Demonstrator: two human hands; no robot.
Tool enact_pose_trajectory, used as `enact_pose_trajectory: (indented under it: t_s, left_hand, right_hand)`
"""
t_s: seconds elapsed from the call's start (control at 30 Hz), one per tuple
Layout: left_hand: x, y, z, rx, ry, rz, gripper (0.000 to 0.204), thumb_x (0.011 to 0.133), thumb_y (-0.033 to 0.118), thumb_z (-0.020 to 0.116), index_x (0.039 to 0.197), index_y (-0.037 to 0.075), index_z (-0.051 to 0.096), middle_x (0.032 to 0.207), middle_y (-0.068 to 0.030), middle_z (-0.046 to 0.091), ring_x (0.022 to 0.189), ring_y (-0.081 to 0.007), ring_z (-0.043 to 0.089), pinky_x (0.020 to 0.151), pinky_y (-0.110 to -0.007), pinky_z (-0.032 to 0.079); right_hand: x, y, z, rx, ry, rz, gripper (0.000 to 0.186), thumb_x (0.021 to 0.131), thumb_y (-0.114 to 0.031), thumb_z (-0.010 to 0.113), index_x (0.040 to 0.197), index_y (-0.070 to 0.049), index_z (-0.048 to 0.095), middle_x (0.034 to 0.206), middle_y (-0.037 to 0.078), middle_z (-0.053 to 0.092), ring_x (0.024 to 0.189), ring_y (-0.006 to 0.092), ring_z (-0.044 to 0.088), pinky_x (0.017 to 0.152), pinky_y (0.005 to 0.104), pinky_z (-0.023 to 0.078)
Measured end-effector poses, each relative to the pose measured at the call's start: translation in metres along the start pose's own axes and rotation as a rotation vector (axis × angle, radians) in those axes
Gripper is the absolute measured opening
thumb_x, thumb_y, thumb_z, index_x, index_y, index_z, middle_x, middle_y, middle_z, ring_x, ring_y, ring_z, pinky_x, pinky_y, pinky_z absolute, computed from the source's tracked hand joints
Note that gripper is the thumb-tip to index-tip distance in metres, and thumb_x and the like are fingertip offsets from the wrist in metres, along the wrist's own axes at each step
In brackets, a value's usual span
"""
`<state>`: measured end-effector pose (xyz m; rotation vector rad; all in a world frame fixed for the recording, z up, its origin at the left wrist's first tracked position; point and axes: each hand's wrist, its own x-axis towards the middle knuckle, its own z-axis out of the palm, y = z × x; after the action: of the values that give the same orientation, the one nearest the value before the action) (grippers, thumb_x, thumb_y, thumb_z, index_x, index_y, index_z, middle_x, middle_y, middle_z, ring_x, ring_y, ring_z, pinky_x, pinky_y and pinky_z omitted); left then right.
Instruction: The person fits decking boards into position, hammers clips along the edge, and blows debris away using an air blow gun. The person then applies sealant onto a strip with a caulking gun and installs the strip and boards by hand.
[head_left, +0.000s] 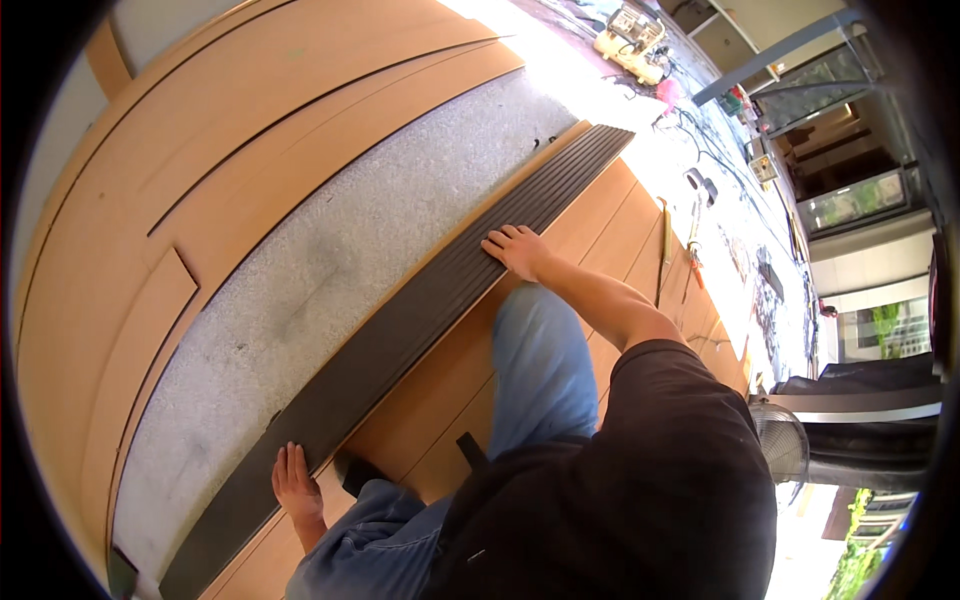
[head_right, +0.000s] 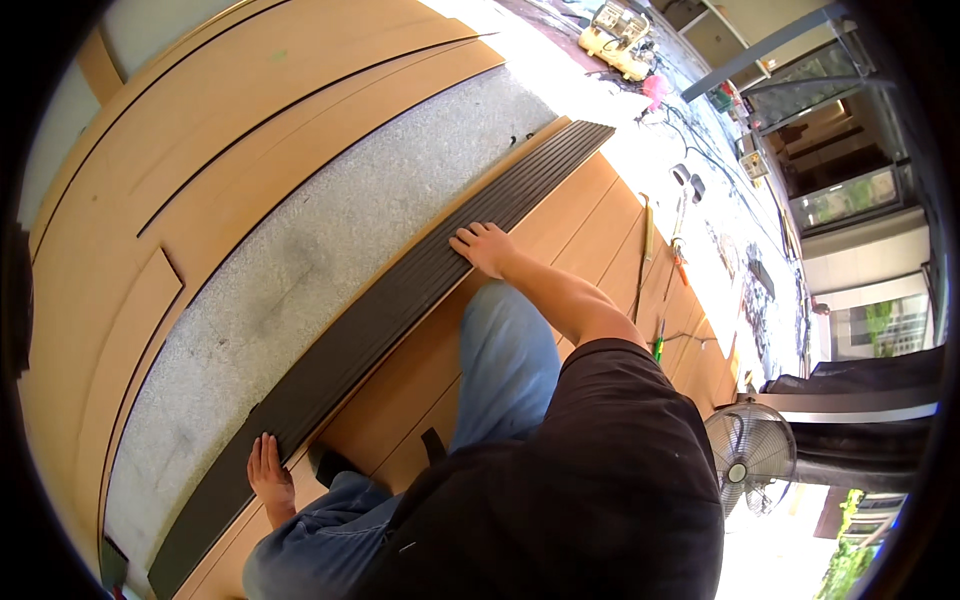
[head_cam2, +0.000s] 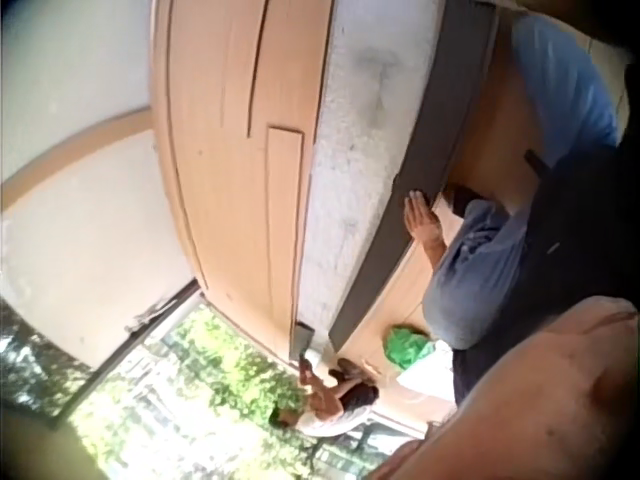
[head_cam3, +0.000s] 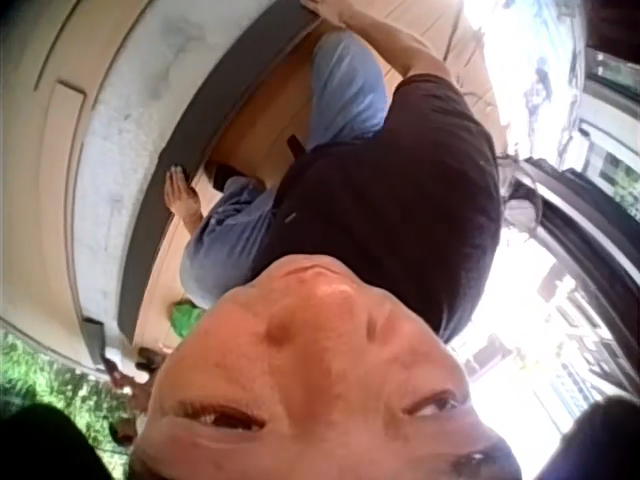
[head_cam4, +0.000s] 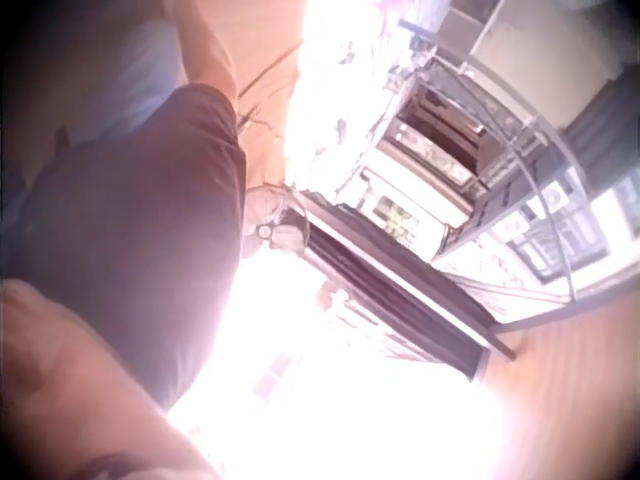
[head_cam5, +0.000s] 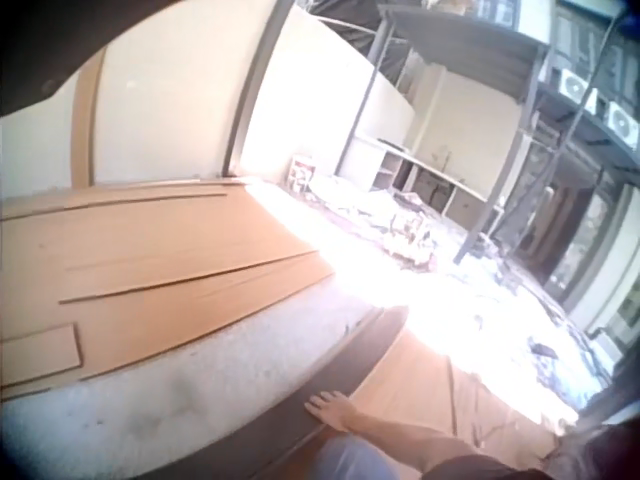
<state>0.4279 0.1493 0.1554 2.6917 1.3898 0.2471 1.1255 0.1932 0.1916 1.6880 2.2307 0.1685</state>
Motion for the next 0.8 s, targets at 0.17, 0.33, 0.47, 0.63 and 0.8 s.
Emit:
enact_pose_trajectory:
  t_s: [0.17,0.33,0.47,0.63,0.8]
  left_hand:
    - [-0.016,0.01,0.007,-0.004,-0.054,-0.041,0.073,0.072,-0.004,0.068,0.142,0.009,0.056,0.152,-0.0082,0.055,0.142,-0.0337,0.048,0.114,-0.049,0.04]
    - [-0.023,0.01,0.008,0.012,0.036,-0.065,0.058,0.079,0.006,0.065,0.138,0.01,0.062,0.147,-0.0077,0.058,0.138,-0.0315,0.052,0.111,-0.049,0.042]
    - [-0.007,0.007,0.004,0.032,0.028,-0.026,0.058,0.088,0.029,0.068,0.143,0.012,0.056,0.152,-0.0065,0.053,0.142,-0.029,0.047,0.113,-0.047,0.04]
    - [-0.031,-0.009,-0.008,-0.16,0.013,-0.07,0.053,0.09,0.04,0.071,0.133,0.012,0.06,0.139,-0.0088,0.059,0.132,-0.0293,0.052,0.115,-0.047,0.037]
    - [-0.067,-0.019,0.002,-0.114,0.122,-0.242,0.046,0.093,0.046,0.069,0.124,0.013,0.064,0.136,-0.0102,0.06,0.132,-0.0293,0.052,0.118,-0.048,0.033]
  right_hand:
    - [-0.003,-0.013,0.0,-0.024,-0.021,-0.004,0.051,0.098,-0.02,0.053,0.149,-0.014,0.05,0.141,0.007,0.055,0.124,0.0267,0.055,0.096,0.0394,0.047]
    - [0.008,-0.023,0.008,-0.056,0.08,-0.132,0.055,0.098,-0.015,0.047,0.152,-0.007,0.044,0.141,0.017,0.055,0.126,0.0328,0.055,0.108,0.0417,0.046]
    - [-0.002,-0.007,0.002,-0.039,-0.146,-0.048,0.065,0.096,-0.008,0.053,0.158,-0.005,0.034,0.155,0.026,0.044,0.136,0.0431,0.049,0.115,0.0486,0.04]
    - [0.028,-0.026,-0.001,-0.147,-0.449,0.063,0.099,0.081,-0.02,0.079,0.163,-0.007,0.024,0.162,0.019,0.037,0.136,0.0379,0.05,0.108,0.0477,0.047]
    - [0.032,-0.098,-0.04,-0.049,-0.413,0.009,0.084,0.089,-0.026,0.074,0.158,-0.004,0.032,0.157,0.023,0.042,0.134,0.0417,0.053,0.106,0.0491,0.049]
